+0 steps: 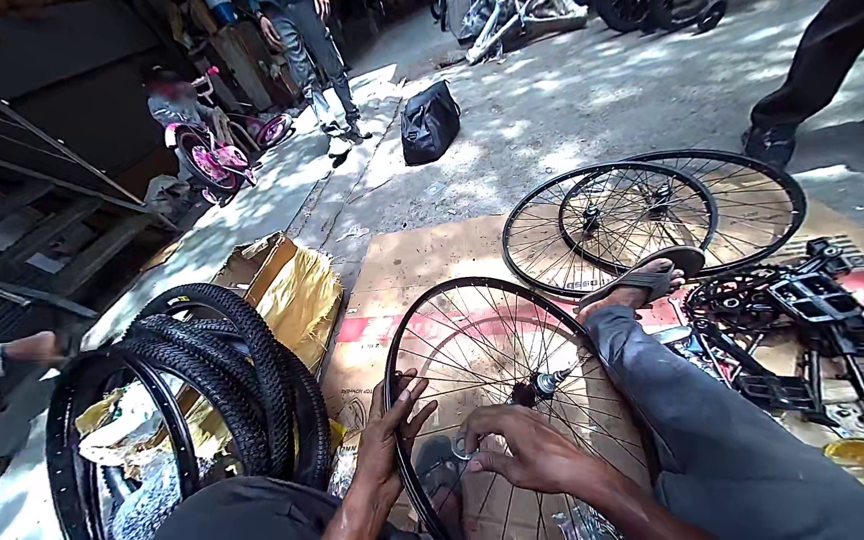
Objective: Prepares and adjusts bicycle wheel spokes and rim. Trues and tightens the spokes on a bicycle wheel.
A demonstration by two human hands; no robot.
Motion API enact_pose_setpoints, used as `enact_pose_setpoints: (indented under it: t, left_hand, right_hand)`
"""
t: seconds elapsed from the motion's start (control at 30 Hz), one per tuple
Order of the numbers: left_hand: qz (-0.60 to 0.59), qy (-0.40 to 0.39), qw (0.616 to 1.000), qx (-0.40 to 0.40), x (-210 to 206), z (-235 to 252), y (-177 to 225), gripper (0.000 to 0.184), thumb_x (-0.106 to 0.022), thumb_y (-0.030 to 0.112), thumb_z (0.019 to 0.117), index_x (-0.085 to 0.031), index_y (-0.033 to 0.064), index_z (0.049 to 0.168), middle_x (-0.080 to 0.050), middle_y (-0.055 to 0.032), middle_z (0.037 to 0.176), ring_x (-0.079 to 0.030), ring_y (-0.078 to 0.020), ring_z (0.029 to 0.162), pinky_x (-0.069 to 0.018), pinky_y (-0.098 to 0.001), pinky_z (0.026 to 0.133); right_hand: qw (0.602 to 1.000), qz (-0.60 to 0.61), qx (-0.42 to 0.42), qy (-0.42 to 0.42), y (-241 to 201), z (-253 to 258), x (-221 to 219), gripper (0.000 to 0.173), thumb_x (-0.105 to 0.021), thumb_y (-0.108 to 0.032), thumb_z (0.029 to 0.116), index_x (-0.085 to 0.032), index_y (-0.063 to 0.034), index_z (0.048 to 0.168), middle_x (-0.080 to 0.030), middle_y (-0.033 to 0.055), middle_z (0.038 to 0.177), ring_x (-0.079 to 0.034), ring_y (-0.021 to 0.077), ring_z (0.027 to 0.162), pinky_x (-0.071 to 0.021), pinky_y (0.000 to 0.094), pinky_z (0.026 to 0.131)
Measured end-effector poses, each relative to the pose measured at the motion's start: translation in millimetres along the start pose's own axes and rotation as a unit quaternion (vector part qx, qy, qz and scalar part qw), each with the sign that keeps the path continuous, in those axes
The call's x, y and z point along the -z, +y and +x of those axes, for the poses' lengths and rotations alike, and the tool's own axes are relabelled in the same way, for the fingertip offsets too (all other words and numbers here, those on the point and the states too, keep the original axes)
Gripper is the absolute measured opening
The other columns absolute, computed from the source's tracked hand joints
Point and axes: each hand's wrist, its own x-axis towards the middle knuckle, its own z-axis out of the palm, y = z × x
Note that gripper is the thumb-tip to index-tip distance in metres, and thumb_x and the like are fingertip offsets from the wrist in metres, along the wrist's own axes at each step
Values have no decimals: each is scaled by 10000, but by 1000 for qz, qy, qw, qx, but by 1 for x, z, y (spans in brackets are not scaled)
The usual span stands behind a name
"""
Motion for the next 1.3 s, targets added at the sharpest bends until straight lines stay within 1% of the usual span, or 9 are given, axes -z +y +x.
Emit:
enact_pose_setpoints:
  t: [0.13, 0.43, 0.57, 0.7, 0.8, 0.93, 1.1, 1.17, 1.3]
  left_hand:
    - [26, 76, 996, 40, -2, 16, 11, 582, -269, 434, 1120, -602, -41, 1171, -692, -231, 1148, -688, -357, 1092, -552, -524, 960]
    - [43, 101, 994, 23, -2, 18, 5, 373, -299, 271, 1130, -549, 13, 1229, -695, -215, 1128, -714, -347, 1007, -591, -500, 861]
    - [37, 102, 994, -4, 2, 5, -5, 353, -295, 254, 1127, -533, 11, 1220, -696, -217, 1125, -713, -341, 1009, -598, -481, 848]
    - [48, 104, 993, -11, 4, -7, -12, 380, -273, 266, 1125, -523, 2, 1233, -690, -222, 1116, -707, -348, 1008, -594, -487, 844]
    - [56, 114, 992, 19, 3, -2, -5, 411, -265, 292, 1129, -553, -1, 1155, -704, -216, 1048, -720, -344, 939, -604, -477, 805]
    - [88, 148, 983, 62, 0, 15, 7, 435, -299, 258, 1115, -580, -32, 952, -713, -210, 840, -735, -328, 787, -616, -435, 729]
    - [90, 158, 982, 59, -5, 15, 8, 381, -365, 254, 1096, -603, -10, 958, -700, -191, 809, -724, -315, 756, -611, -453, 735]
    - [92, 158, 981, 60, -1, 15, 5, 369, -380, 276, 1095, -604, 15, 962, -701, -171, 816, -723, -301, 761, -607, -446, 734]
    - [99, 158, 980, 63, -1, 14, 5, 384, -379, 290, 1093, -606, 19, 943, -718, -170, 862, -728, -295, 801, -601, -423, 738]
  right_hand:
    - [997, -68, 17, -30, -6, 3, -19, 193, -634, -291, 1002, -705, -129, 1080, -696, 70, 1094, -653, 253, 1085, -514, 477, 974]
    - [997, -52, 47, -10, -16, 10, -40, 209, -549, -250, 1051, -671, -91, 1111, -683, 99, 1093, -663, 260, 1068, -536, 453, 950]
    - [996, 27, 83, 3, -9, 8, -47, 194, -642, -253, 1014, -724, -104, 1107, -730, 66, 1108, -692, 203, 1051, -550, 425, 961]
    - [996, 83, -15, 1, -15, 11, -59, 519, -816, -184, 858, -618, -157, 1337, -745, 75, 976, -721, 239, 802, -598, 471, 778]
    - [995, -22, -87, 34, -24, 20, -76, 562, -765, -135, 781, -572, -199, 1305, -672, 98, 758, -680, 323, 697, -533, 555, 640]
    - [996, 8, -83, 43, -21, 14, -80, 484, -734, -224, 861, -551, -125, 1298, -671, 91, 797, -685, 296, 725, -553, 524, 678]
    - [990, -80, -115, 8, -29, 17, -82, 226, -680, -267, 874, -689, -114, 1041, -711, 119, 842, -711, 326, 827, -545, 563, 718]
    - [992, -43, -102, -57, -29, 20, -69, 293, -730, -280, 863, -694, -112, 1100, -719, 122, 901, -701, 322, 861, -537, 567, 779]
    - [987, 125, -40, -90, -13, 7, -44, 327, -794, -303, 900, -691, -97, 1132, -677, 62, 1092, -663, 178, 971, -552, 390, 904]
